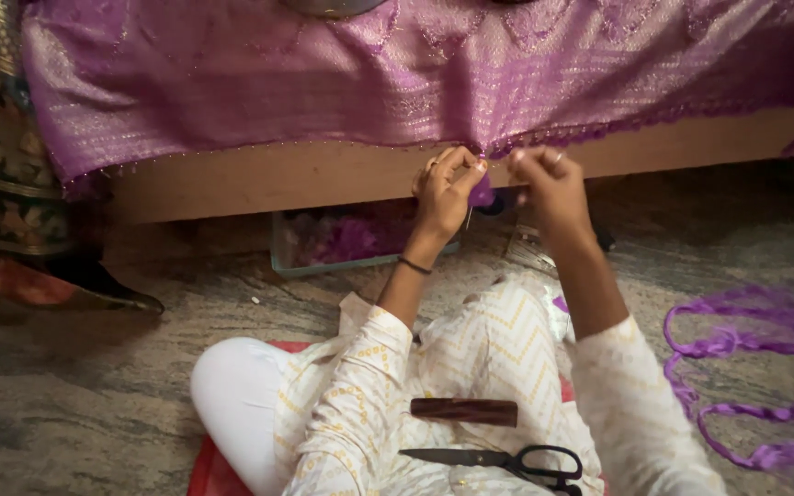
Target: The person is handcrafting purple tassels onto the edge of a purple fabric using thread and tools.
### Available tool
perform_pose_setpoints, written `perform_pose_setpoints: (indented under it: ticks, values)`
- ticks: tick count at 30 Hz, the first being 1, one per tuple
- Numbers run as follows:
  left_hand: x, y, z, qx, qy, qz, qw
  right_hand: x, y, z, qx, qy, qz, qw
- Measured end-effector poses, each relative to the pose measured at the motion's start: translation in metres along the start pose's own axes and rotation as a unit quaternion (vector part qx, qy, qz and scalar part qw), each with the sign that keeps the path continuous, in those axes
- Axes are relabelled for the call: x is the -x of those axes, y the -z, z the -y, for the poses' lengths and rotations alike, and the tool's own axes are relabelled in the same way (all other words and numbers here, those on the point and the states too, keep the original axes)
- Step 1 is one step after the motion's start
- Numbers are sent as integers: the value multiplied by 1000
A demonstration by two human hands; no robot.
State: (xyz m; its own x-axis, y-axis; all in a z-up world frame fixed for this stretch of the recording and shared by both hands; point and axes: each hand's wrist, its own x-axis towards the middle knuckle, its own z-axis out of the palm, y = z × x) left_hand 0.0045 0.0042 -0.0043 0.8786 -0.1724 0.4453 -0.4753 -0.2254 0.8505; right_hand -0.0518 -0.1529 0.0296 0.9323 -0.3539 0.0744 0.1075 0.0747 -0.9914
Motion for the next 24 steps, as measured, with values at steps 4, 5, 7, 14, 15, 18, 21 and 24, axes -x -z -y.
perform_pose_setpoints:
  ticks: [4,5,7,14,15,18,21,24]
  values:
    - [2,-1,-7,25,14,7,1000,-3,2,-16,76,-16,31,997]
    - [2,0,-9,17,11,6,1000,-8,0,-17,64,75,55,994]
    - [3,0,-11,10,7,4,1000,-17,-4,-18,50,166,81,981]
    - [0,0,-3,40,-14,-19,999,2,-12,-9,-9,40,13,999]
    - [1,-1,-3,42,-7,-8,999,8,-13,-9,3,33,26,999]
    - [2,-3,-20,-33,4,6,999,-13,-10,-16,23,133,30,990]
    - [2,-7,-21,-57,-50,-30,997,-21,-10,-14,50,154,28,986]
    - [6,-5,-17,-68,-30,-24,997,-14,-7,-19,-25,4,8,1000]
